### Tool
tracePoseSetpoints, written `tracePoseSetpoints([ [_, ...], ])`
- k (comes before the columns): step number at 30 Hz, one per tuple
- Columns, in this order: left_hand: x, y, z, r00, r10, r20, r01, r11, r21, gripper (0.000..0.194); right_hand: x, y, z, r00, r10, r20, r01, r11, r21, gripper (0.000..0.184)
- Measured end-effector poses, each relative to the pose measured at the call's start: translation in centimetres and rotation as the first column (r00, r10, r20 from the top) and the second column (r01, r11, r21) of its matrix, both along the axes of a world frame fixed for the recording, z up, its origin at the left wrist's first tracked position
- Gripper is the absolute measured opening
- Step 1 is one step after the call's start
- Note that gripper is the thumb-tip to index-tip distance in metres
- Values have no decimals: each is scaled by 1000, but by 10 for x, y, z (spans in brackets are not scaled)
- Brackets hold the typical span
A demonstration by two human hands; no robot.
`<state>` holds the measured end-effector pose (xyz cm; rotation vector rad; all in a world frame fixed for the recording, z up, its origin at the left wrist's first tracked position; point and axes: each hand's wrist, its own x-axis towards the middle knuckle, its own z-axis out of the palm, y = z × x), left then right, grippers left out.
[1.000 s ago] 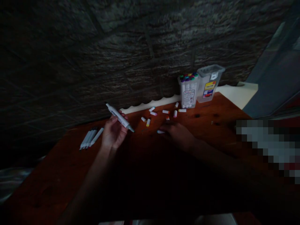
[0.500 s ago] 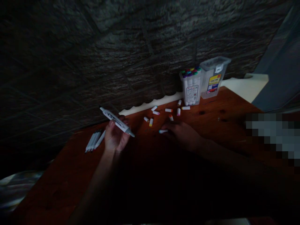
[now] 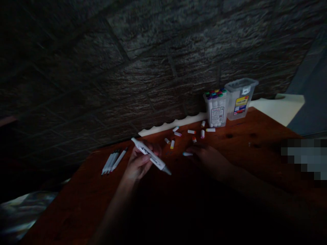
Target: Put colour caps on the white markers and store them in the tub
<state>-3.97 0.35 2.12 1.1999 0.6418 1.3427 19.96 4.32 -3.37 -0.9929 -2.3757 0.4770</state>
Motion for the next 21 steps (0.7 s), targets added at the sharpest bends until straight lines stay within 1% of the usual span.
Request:
tracePoseSetpoints([
  [3, -3, 0, -4, 998, -58, -4, 58, 998, 7, 27, 2, 0, -2, 1000, 6, -16, -7, 1000, -10, 25],
  [10, -8, -5, -7, 995, -79, -59, 70, 989, -131, 38, 3, 2, -3, 1000, 9, -9, -9, 999, -33, 26],
  [16, -8, -6, -5, 992, -120, -46, 109, 974, -196, 41, 3, 0, -1, 1000, 11, -22, -12, 999, -45, 25],
  [21, -7, -7, -4, 998, -55, 6, 56, 980, -192, 37, 3, 1, -3, 1000, 11, -17, -12, 999, -40, 25],
])
